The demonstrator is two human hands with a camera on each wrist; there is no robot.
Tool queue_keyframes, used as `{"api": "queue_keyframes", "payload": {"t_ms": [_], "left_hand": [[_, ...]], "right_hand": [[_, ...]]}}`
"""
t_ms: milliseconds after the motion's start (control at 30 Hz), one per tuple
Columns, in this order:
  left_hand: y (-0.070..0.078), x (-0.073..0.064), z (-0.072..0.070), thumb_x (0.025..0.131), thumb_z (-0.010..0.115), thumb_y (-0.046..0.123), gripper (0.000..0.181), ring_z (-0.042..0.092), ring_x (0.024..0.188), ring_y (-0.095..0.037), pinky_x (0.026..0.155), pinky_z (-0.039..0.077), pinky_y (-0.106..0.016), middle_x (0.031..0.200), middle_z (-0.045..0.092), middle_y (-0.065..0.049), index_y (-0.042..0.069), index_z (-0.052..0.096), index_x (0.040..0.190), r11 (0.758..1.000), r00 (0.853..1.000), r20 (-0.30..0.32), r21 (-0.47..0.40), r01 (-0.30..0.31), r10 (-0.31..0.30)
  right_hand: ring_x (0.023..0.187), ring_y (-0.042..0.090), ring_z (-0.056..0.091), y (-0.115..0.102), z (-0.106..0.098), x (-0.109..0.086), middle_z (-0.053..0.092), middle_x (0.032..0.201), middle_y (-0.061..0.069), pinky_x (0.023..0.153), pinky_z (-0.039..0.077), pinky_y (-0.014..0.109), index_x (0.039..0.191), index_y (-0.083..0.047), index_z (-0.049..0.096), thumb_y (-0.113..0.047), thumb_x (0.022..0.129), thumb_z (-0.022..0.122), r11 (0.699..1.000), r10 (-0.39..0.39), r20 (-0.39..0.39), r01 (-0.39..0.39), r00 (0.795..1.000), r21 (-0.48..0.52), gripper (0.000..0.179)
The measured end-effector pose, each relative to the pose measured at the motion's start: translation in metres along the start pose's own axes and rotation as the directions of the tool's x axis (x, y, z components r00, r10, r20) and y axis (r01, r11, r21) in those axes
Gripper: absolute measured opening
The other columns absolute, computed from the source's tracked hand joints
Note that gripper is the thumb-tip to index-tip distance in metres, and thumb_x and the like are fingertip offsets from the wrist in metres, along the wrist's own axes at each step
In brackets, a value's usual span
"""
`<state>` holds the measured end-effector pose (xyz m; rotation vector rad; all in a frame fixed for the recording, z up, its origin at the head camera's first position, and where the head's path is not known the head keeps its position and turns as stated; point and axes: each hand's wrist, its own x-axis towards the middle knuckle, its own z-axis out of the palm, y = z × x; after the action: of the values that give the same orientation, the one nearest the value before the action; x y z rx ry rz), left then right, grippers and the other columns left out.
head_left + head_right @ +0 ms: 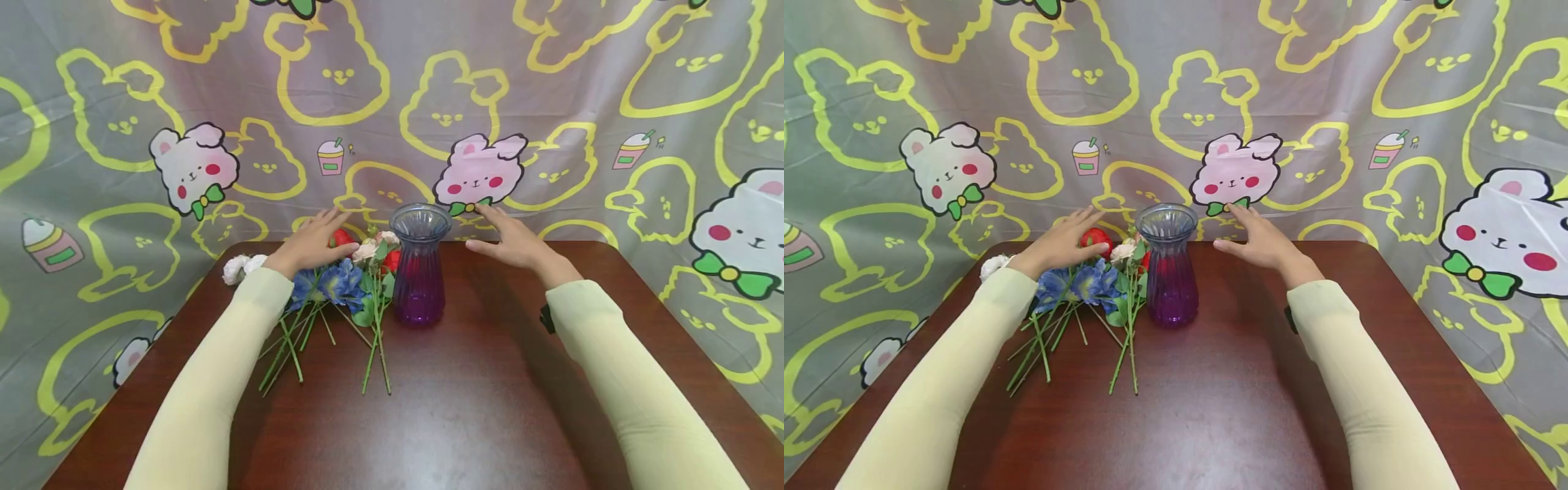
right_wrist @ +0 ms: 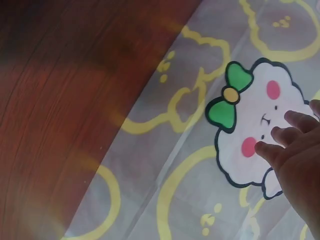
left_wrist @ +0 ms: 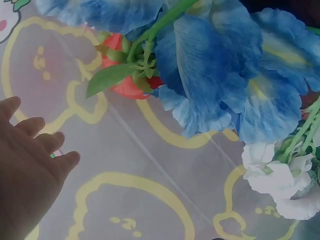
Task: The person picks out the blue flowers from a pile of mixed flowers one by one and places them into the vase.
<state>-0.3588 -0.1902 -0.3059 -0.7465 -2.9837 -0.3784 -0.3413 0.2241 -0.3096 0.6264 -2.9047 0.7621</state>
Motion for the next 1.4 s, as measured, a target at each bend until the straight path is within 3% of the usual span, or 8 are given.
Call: {"api": "queue_keyframes", "payload": {"t_ms": [300,500,867,1067,1400], "left_hand": [[-0.001,-0.018,-0.004,0.090,0.046,0.069,0.084,0.010,0.146,-0.032,0.110,0.017,-0.063,0.162,0.006,-0.004,0.031,0.011,0.157,0.999,0.999,-0.046,-0.051,-0.002,-0.001],[0.001,-0.030,-0.005,0.088,0.046,0.072,0.084,0.017,0.144,-0.035,0.107,0.022,-0.065,0.162,0.008,-0.002,0.035,0.011,0.156,0.997,0.997,-0.078,-0.076,-0.013,0.007],[0.010,-0.060,-0.006,0.093,0.055,0.058,0.080,0.018,0.144,-0.036,0.107,0.021,-0.065,0.161,0.012,-0.005,0.030,0.014,0.157,0.992,0.995,-0.094,-0.122,-0.023,0.012],[0.008,-0.076,-0.005,0.093,0.055,0.058,0.081,0.021,0.143,-0.034,0.109,0.022,-0.062,0.159,0.021,-0.009,0.025,0.018,0.157,0.989,0.993,-0.113,-0.141,-0.049,0.033],[0.002,-0.094,0.001,0.091,0.060,0.055,0.081,0.037,0.135,-0.036,0.104,0.032,-0.060,0.153,0.034,-0.013,0.017,0.028,0.154,0.988,0.991,-0.136,-0.154,-0.008,-0.014]], "right_hand": [[0.140,0.035,0.027,-0.015,0.008,-0.009,0.025,0.158,0.011,0.109,0.025,0.058,0.156,-0.018,0.020,-0.051,0.090,0.063,0.988,-0.083,-0.067,0.091,0.994,0.122,0.085],[0.140,0.033,0.028,-0.025,0.019,-0.015,0.027,0.157,0.008,0.110,0.026,0.056,0.156,-0.021,0.025,-0.045,0.090,0.066,0.968,-0.135,-0.120,0.156,0.984,0.197,0.081],[0.141,0.027,0.029,-0.044,0.044,-0.017,0.032,0.155,0.007,0.111,0.027,0.050,0.154,-0.015,0.029,-0.043,0.086,0.073,0.913,-0.189,-0.148,0.230,0.971,0.337,0.086],[0.138,0.022,0.036,-0.050,0.055,-0.016,0.040,0.150,0.005,0.110,0.030,0.047,0.152,-0.018,0.033,-0.036,0.086,0.075,0.886,-0.176,-0.158,0.226,0.972,0.405,0.081],[0.134,0.022,0.041,-0.054,0.069,-0.010,0.045,0.147,0.009,0.109,0.033,0.043,0.151,-0.014,0.037,-0.028,0.085,0.078,0.851,-0.132,-0.218,0.223,0.967,0.476,0.079]]}}
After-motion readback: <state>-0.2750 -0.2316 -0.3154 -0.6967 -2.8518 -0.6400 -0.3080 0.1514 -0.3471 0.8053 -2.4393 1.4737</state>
